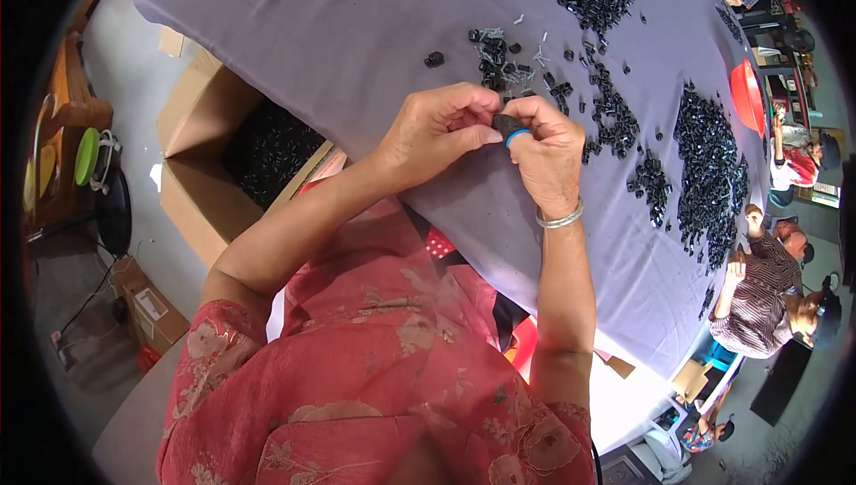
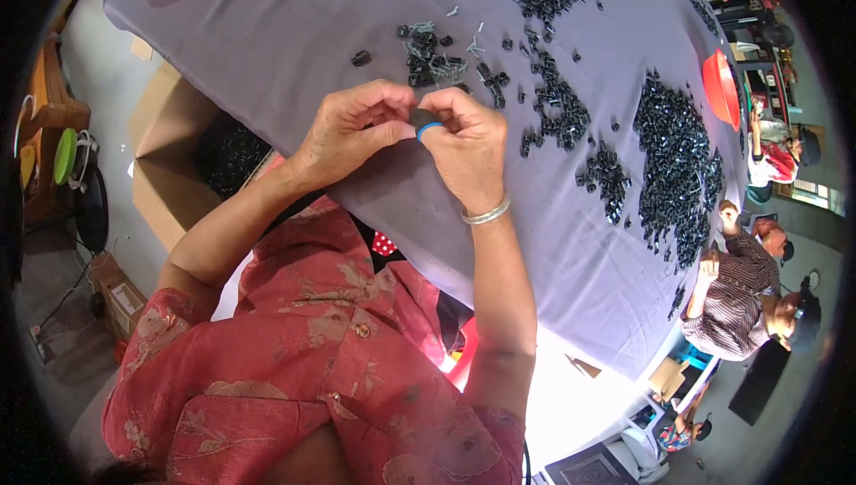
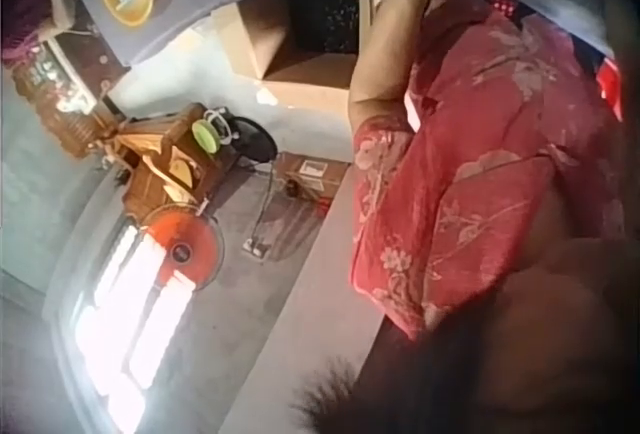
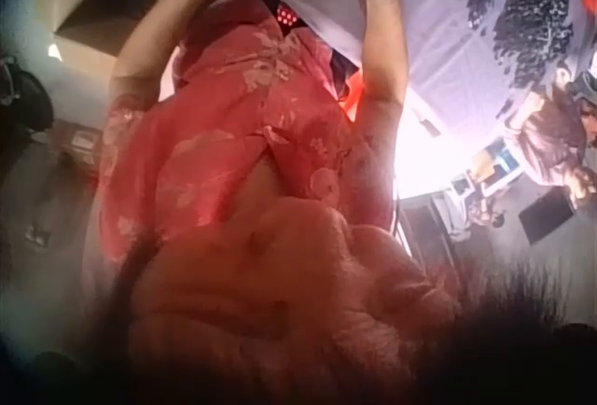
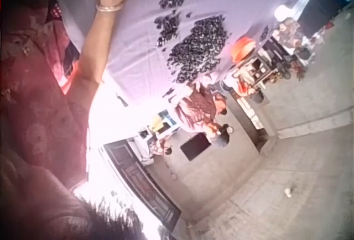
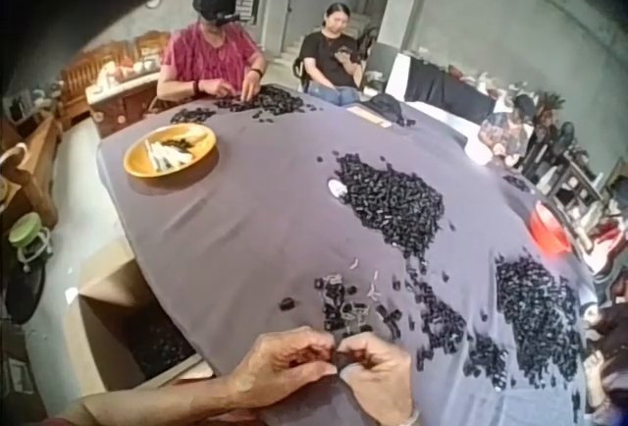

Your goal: The person assembles small black plastic components by hand at a workstation.

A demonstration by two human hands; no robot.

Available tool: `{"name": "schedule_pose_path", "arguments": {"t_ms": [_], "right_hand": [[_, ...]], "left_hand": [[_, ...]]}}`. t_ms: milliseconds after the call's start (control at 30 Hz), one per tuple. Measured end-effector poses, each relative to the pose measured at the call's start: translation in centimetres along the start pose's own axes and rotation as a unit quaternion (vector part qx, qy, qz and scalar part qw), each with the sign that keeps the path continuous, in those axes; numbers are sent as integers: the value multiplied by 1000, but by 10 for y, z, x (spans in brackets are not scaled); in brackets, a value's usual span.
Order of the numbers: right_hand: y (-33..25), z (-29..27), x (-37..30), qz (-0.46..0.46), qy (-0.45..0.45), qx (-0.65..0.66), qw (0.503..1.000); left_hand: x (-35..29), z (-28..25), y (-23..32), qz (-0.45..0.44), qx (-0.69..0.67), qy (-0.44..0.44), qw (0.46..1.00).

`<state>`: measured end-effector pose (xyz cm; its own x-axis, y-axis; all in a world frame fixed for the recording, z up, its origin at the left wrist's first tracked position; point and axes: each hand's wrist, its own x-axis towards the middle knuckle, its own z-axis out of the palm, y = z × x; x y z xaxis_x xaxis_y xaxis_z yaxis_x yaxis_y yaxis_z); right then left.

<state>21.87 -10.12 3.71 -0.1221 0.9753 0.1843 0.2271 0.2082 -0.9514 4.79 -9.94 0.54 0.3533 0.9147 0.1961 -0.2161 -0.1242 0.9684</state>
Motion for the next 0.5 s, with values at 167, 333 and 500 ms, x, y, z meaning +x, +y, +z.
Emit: {"name": "schedule_pose_path", "arguments": {"t_ms": [167,333,500], "right_hand": [[-1,-3,1,20,-23,0,1000],[1,-23,11,49,105,-42,992],[11,-30,25,-50,82,-147,985]], "left_hand": [[-2,1,-4,0,-10,55,998],[7,0,-10,86,99,119,984],[9,3,-6,68,121,112,984]]}}
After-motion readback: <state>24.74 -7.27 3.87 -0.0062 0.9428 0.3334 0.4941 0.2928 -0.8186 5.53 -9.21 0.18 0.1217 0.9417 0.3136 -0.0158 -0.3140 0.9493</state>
